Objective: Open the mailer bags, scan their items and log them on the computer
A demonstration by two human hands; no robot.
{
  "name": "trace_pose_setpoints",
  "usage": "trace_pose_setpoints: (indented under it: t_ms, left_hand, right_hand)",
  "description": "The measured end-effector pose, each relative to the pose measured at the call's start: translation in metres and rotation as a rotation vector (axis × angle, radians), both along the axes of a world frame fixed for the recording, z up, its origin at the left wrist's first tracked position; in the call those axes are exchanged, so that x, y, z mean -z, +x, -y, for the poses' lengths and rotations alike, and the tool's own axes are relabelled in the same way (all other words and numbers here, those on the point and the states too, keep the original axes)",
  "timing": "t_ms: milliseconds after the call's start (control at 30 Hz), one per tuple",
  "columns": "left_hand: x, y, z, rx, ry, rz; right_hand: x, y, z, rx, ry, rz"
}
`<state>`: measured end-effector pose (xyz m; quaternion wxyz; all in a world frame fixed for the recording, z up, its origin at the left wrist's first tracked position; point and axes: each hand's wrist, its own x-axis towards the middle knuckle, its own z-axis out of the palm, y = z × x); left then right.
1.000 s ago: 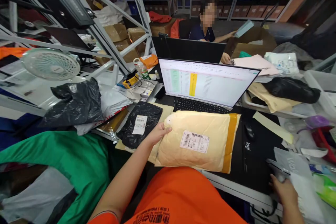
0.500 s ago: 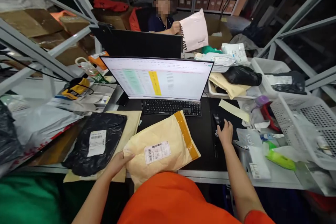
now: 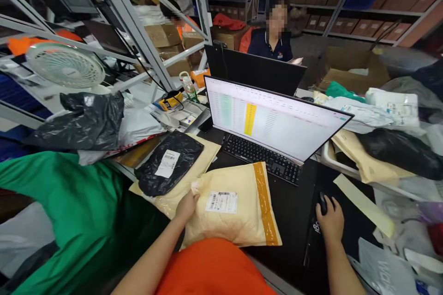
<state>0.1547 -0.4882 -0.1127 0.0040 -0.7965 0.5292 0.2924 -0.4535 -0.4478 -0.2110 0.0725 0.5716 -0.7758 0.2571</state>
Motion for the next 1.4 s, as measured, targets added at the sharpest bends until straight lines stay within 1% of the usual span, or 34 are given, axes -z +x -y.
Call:
trace_pose_setpoints:
  t_ms: [100,167,300,400,500,567,633,733,800,867,933,1000,1100,1267,1400]
  left_hand:
    - [0.003,-0.004,-0.002,-0.001,0.001,0.025]
    - [0.003,-0.002,-0.002,0.004,-0.002,0.037]
    - [-0.001,0.004,-0.004,-0.004,-0.004,0.056]
    - [-0.004,0.008,-0.007,-0.034,-0.025,0.061]
    - [-0.007,0.009,-0.009,-0.086,-0.117,0.014]
    - [-0.009,0.011,-0.009,-0.123,-0.211,-0.031]
    - [-0.010,0.012,-0.008,-0.137,-0.320,-0.030]
    - [-0.015,0.015,-0.001,-0.070,-0.482,0.047]
    - [-0.020,0.016,0.008,0.009,-0.538,0.082]
    - [-0.023,0.016,0.020,0.076,-0.542,0.087]
    - [-0.025,0.014,0.034,0.130,-0.509,0.077]
    - [-0.023,0.012,0.048,0.170,-0.446,0.057]
    - [-0.015,0.008,0.065,0.206,-0.360,0.027]
    - [-0.005,0.009,0.077,0.257,-0.301,0.001]
    - [-0.008,0.014,0.079,0.286,-0.276,-0.003]
  right_hand:
    - [-0.008,0.005,-0.002,-0.007,0.003,-0.027]
    - [-0.010,0.006,-0.003,0.000,0.009,-0.035]
    - [-0.009,0.006,-0.004,-0.016,0.010,-0.061]
    - [-0.007,0.006,-0.004,-0.025,0.003,-0.081]
    - [-0.005,0.005,-0.005,-0.019,0.002,-0.075]
    - [-0.003,0.004,-0.005,-0.018,0.006,-0.060]
    - [-0.002,0.004,-0.006,-0.013,0.010,-0.046]
    - [-0.001,0.004,-0.006,-0.013,0.009,-0.040]
    - [-0.002,0.004,-0.006,-0.021,0.008,-0.040]
    - [-0.003,0.005,-0.006,-0.021,0.014,-0.037]
    - [-0.005,0.006,-0.006,-0.013,0.021,-0.025]
    - [-0.007,0.008,-0.006,0.001,0.023,-0.015]
    - [-0.010,0.009,-0.005,0.014,0.020,-0.021]
    - [-0.012,0.009,-0.002,0.045,0.010,-0.011]
    - [-0.012,0.009,-0.002,0.074,0.011,0.005]
